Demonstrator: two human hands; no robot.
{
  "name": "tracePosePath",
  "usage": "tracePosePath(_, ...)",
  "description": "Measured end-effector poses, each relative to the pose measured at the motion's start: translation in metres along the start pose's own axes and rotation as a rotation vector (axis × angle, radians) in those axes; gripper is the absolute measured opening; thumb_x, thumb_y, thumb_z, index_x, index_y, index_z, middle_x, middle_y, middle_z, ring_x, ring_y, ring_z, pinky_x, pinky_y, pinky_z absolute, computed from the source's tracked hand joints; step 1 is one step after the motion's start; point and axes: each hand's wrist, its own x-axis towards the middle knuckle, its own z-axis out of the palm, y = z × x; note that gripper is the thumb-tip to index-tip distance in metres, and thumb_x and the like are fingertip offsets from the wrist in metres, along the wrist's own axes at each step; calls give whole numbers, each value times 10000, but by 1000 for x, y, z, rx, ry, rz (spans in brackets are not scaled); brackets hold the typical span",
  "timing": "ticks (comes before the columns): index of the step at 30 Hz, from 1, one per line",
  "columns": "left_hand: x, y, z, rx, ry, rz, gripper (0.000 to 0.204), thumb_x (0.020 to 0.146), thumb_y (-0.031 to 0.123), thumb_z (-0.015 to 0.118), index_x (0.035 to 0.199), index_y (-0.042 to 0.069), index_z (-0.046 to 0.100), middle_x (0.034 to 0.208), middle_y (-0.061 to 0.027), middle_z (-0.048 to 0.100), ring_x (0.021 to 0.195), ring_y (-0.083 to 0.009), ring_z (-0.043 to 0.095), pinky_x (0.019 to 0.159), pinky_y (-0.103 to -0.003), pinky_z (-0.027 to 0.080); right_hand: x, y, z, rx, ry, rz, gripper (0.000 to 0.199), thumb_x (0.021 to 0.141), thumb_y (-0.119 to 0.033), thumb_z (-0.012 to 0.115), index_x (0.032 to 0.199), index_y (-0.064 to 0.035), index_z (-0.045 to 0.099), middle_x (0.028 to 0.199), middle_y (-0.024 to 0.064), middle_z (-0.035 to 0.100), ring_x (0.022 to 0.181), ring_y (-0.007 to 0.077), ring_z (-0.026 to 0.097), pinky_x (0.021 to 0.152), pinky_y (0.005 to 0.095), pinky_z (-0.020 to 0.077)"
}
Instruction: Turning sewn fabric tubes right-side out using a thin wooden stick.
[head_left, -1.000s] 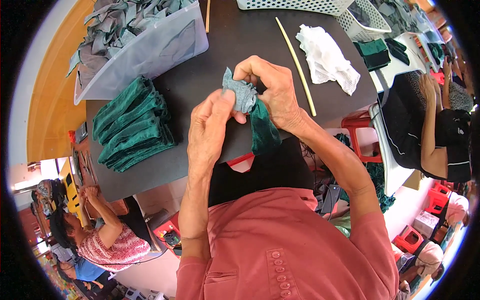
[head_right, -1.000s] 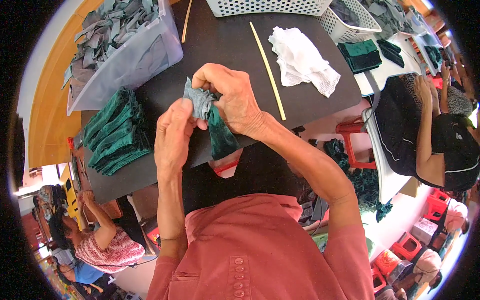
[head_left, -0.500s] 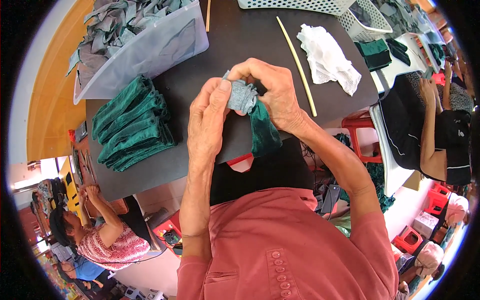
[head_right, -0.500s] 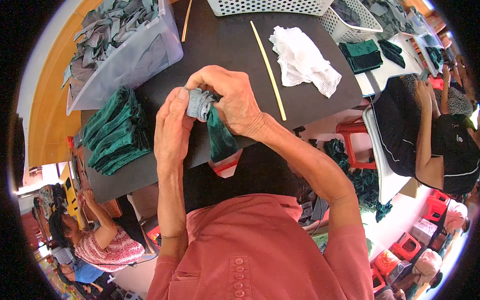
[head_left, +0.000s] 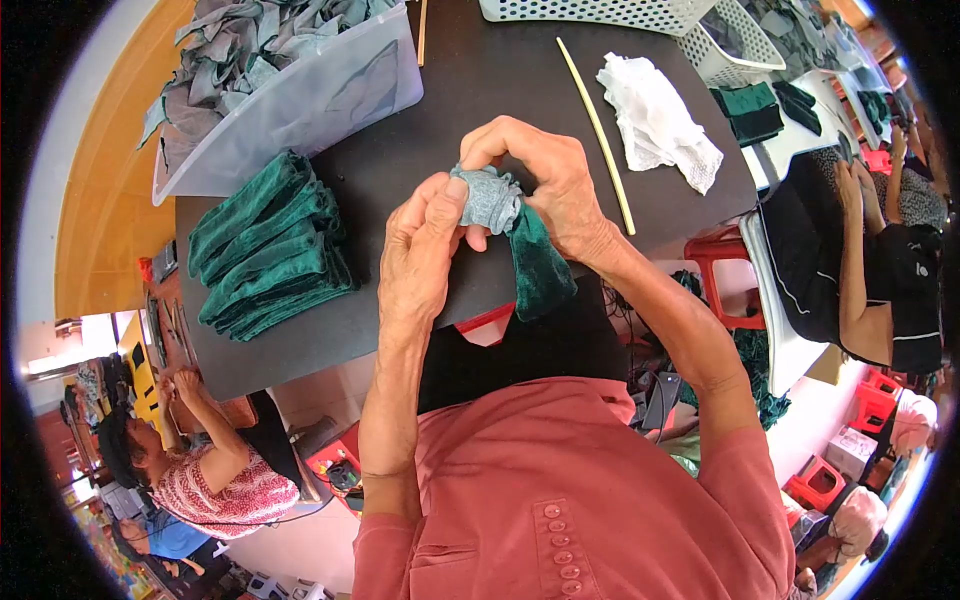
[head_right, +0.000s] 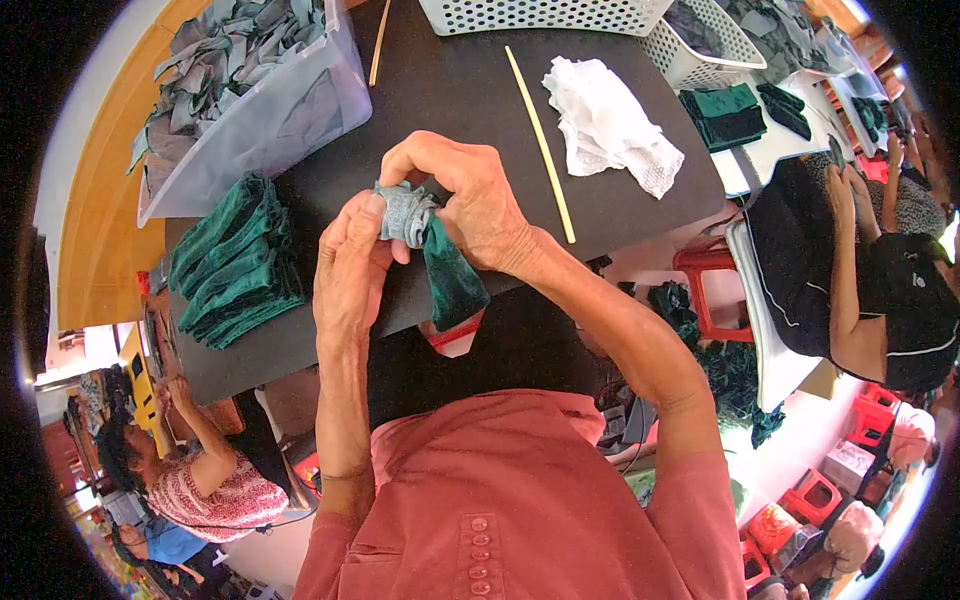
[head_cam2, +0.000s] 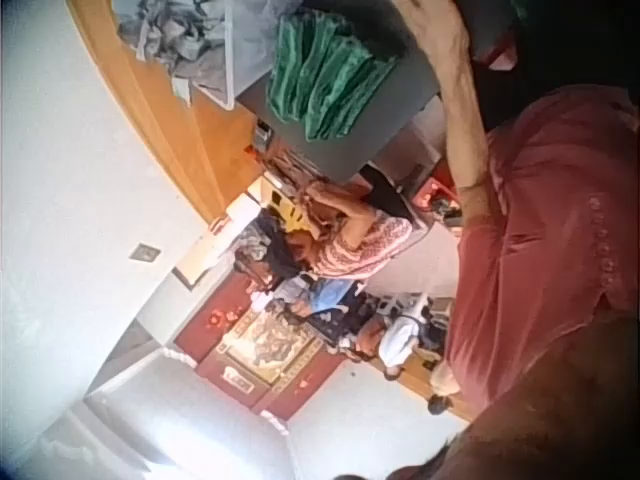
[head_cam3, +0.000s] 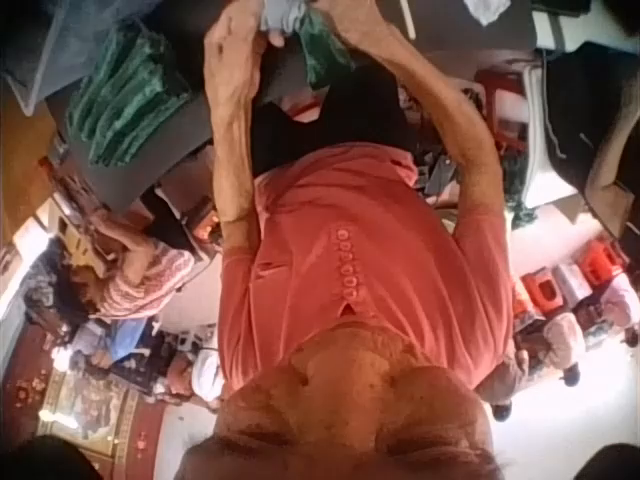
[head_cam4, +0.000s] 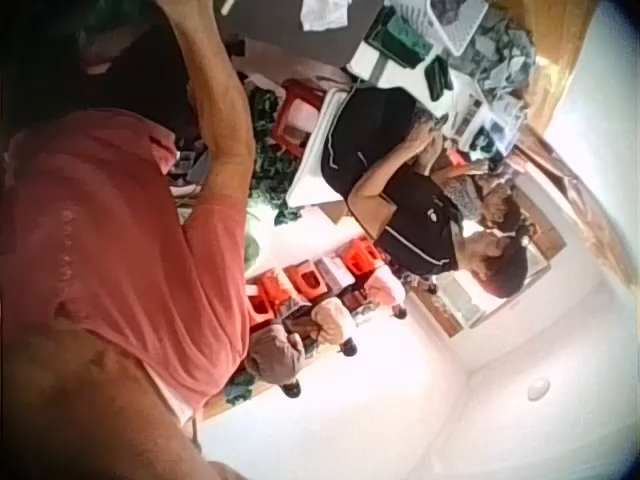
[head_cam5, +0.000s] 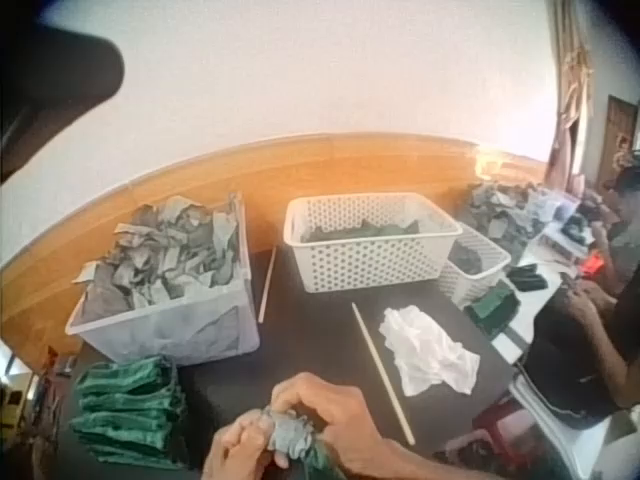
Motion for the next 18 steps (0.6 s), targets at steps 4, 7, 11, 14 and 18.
tracePosePath(4, 0, 2, 0, 66, 29, 11, 271, 926, 284, 530, 928, 22, 597, 650, -4, 541, 597, -41, 435, 526, -198, 309, 0, -3, 0, -10, -1, 25, 267, 654, 32, 706, 866, -15, 550, 798, 50, 571, 692, 142, 570, 628, 267, 474)
tracePosePath(7, -11, 16, 14, 221, 51, 86, 291, 854, 211, 618, 1039, 5, 530, 718, -21, 563, 652, -71, 489, 597, -223, 385, -1, -3, 1, -109, 77, 28, 293, 651, 37, 699, 896, -25, 551, 786, 54, 561, 677, 137, 566, 613, 268, 472)
tracePosePath(11, -16, 16, 28, 624, 13, 201, 529, 757, 81, 646, 1214, -3, 392, 837, -140, 600, 758, -250, 599, 748, -334, 467, -3, -3, 2, -246, 222, 64, 324, 635, 58, 668, 919, -48, 553, 796, 77, 564, 685, 181, 588, 593, 292, 473)
tracePosePath(14, -6, 14, 28, 690, 48, 223, 406, 761, 38, 572, 1145, -3, 446, 834, -183, 599, 785, -314, 595, 727, -371, 460, -4, -2, 7, -405, 250, -11, 349, 588, 103, 609, 888, -60, 536, 804, 108, 560, 706, 291, 599, 598, 343, 474)
tracePosePath(18, 25, 0, 10, 1103, 57, 538, 147, 745, 7, 503, 891, 3, 522, 741, -199, 555, 755, -387, 539, 665, -448, 425, -4, -4, 7, -400, 311, 4, 326, 586, 105, 614, 855, -51, 518, 783, 104, 548, 694, 288, 589, 590, 341, 467)
